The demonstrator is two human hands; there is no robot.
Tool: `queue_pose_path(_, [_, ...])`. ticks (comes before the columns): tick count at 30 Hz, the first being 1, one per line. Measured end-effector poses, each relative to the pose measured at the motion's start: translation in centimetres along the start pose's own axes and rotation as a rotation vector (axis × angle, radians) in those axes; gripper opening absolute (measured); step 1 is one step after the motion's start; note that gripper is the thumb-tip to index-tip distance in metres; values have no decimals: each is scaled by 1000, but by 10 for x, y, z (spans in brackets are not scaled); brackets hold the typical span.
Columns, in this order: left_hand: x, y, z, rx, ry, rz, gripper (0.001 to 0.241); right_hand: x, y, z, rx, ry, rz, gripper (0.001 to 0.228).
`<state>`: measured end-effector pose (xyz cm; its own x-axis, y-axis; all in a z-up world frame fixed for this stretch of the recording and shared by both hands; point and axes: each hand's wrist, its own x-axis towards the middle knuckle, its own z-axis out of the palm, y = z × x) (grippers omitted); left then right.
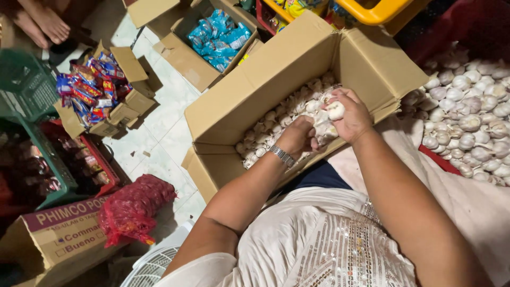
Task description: Sorting and cleaning garlic bulbs from a large pile into a cardboard box.
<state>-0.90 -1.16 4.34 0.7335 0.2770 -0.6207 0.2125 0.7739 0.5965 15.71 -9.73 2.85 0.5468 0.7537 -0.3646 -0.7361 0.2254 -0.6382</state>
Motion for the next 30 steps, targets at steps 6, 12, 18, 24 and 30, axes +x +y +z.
queue_pose_path(6, [12,3,-33,307,193,353,14,-6,-9,5,-37,7,220,17])
queue_pose_path(12, [3,3,-15,709,157,860,37,-2,1,-4,-193,-145,297,37])
queue_pose_path(18, [-3,6,11,860,194,837,16,-13,-4,10,-266,-134,423,46])
queue_pose_path(24, [24,-2,1,631,224,670,16,-26,-9,21,-257,-268,405,22])
queue_pose_path(30, [55,-20,-21,580,310,593,17,-29,-1,20,-460,-270,292,20])
